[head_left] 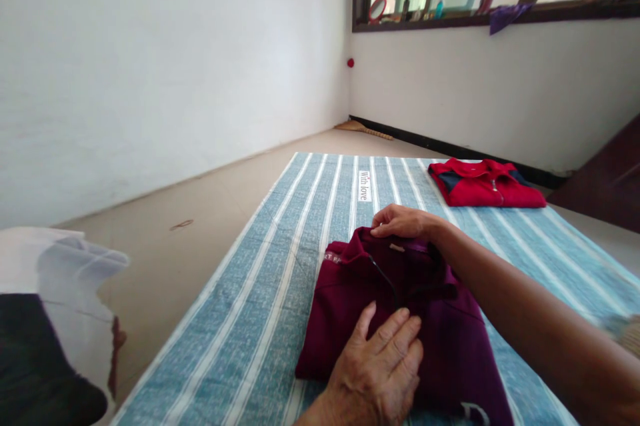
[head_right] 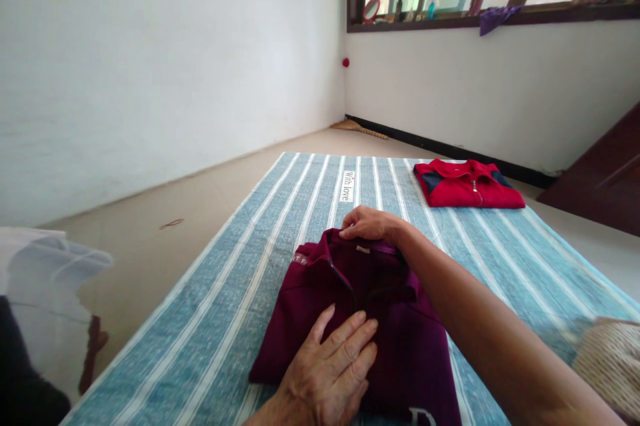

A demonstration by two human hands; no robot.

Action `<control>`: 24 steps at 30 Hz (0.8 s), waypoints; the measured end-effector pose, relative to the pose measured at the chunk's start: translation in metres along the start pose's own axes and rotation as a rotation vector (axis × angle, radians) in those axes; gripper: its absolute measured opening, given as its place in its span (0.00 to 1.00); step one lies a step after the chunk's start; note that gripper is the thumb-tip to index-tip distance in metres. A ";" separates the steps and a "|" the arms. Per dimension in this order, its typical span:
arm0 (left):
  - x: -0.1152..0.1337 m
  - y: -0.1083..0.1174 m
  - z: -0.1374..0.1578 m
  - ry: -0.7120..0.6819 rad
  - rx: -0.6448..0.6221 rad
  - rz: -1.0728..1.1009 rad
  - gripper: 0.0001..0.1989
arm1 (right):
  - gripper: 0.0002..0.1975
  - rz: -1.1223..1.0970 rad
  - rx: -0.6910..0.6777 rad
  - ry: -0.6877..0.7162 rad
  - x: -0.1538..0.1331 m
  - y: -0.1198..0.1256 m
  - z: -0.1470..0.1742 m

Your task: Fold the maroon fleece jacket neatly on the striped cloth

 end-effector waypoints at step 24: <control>-0.002 0.003 -0.006 0.045 -0.164 0.066 0.14 | 0.13 0.560 0.551 0.304 -0.065 -0.021 0.070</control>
Point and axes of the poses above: each hand's wrist, its own z-axis away from the middle knuckle, its own y-axis out of the back of the hand, x = y × z, the point moved 8 cm from there along -z, towards the middle knuckle, and after that the axes turned 1 degree about y, right-handed, at the moved point
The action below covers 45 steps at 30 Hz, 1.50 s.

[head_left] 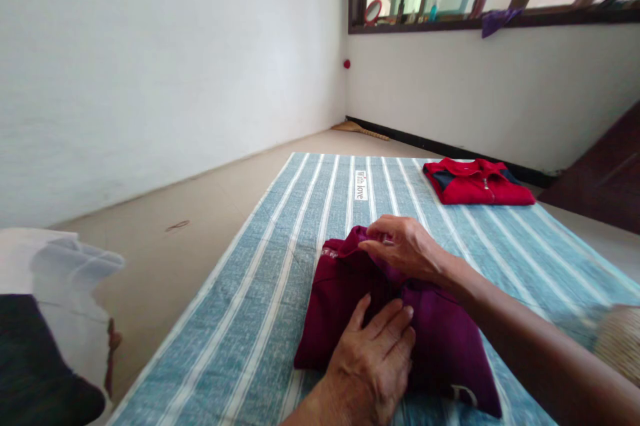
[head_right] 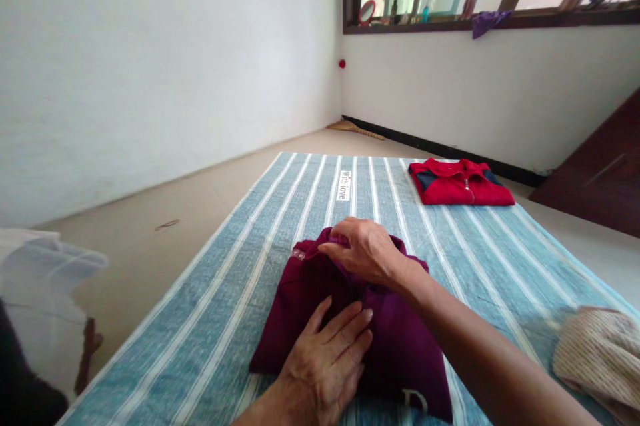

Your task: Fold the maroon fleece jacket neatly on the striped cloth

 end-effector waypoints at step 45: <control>-0.137 0.028 -0.004 0.468 0.176 -0.012 0.09 | 0.14 0.353 0.198 0.252 -0.048 -0.043 0.071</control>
Point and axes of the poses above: each hand's wrist, its own z-axis away from the middle knuckle, its own y-axis out of the back of the hand, x = y × z, the point moved 8 cm from there along -z, towards the middle knuckle, and after that the axes turned 1 degree about y, right-handed, at the moved point
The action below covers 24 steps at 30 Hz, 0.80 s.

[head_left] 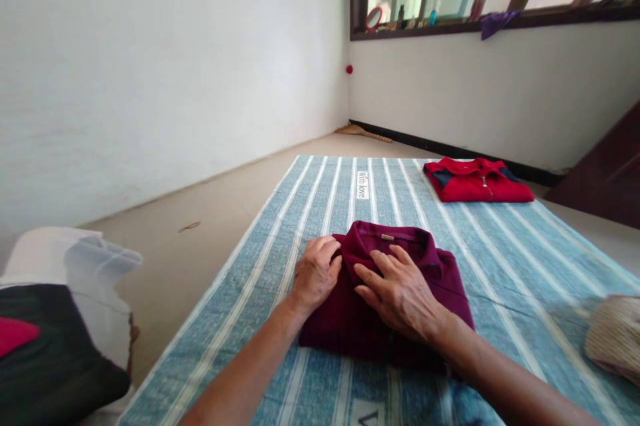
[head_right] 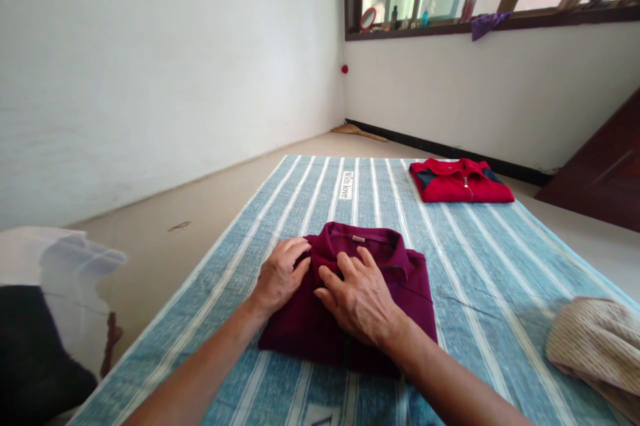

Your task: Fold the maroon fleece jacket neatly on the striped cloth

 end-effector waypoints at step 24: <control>0.056 -0.006 -0.029 -0.442 -0.318 -0.047 0.13 | 0.12 -0.001 0.155 -0.139 -0.005 -0.005 0.011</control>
Point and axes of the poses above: each hand's wrist, its own z-axis away from the middle knuckle, its own y-axis out of the back of the hand, x = y × z, the point moved 8 cm from there along -z, towards the middle knuckle, and after that the axes turned 1 degree about y, right-handed, at the moved point
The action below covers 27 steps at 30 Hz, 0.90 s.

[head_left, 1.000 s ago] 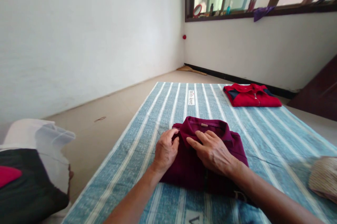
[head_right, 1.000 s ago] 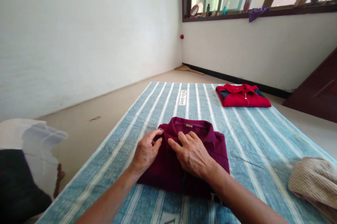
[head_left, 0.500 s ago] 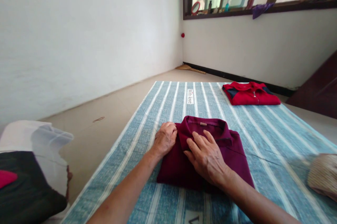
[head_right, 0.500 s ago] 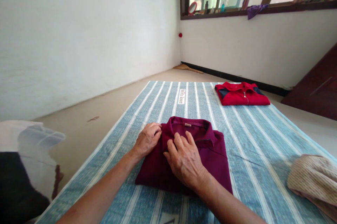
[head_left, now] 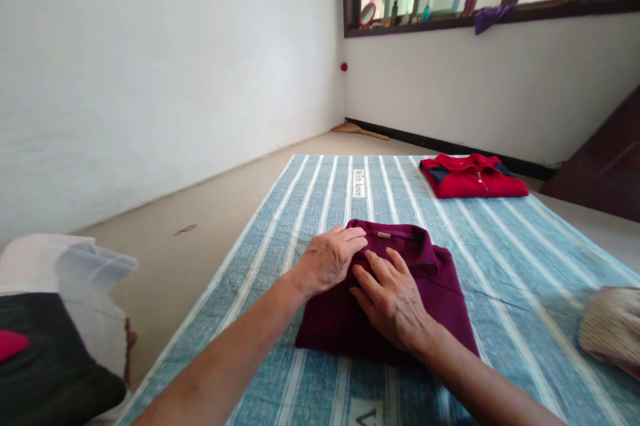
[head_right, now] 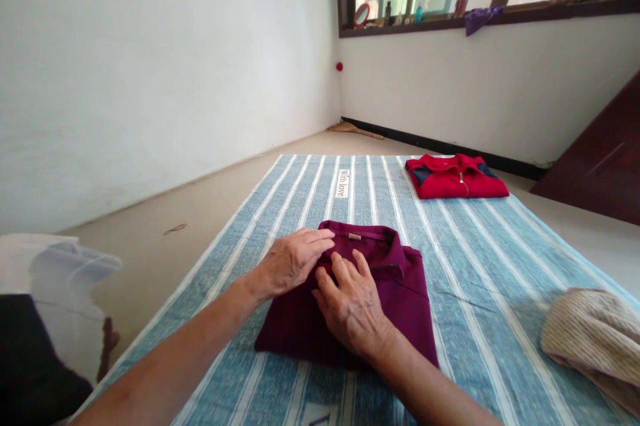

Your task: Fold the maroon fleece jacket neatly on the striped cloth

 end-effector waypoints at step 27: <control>-0.021 -0.018 -0.033 0.047 -0.458 0.433 0.04 | 0.10 0.010 0.120 -0.066 0.000 0.012 0.018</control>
Point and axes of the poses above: each hand's wrist, its own z-axis away from the middle knuckle, its own y-axis out of the back of the hand, x = y × z, the point moved 8 cm from there along -z, towards the middle knuckle, and after that the axes turned 1 degree about y, right-handed, at the moved point
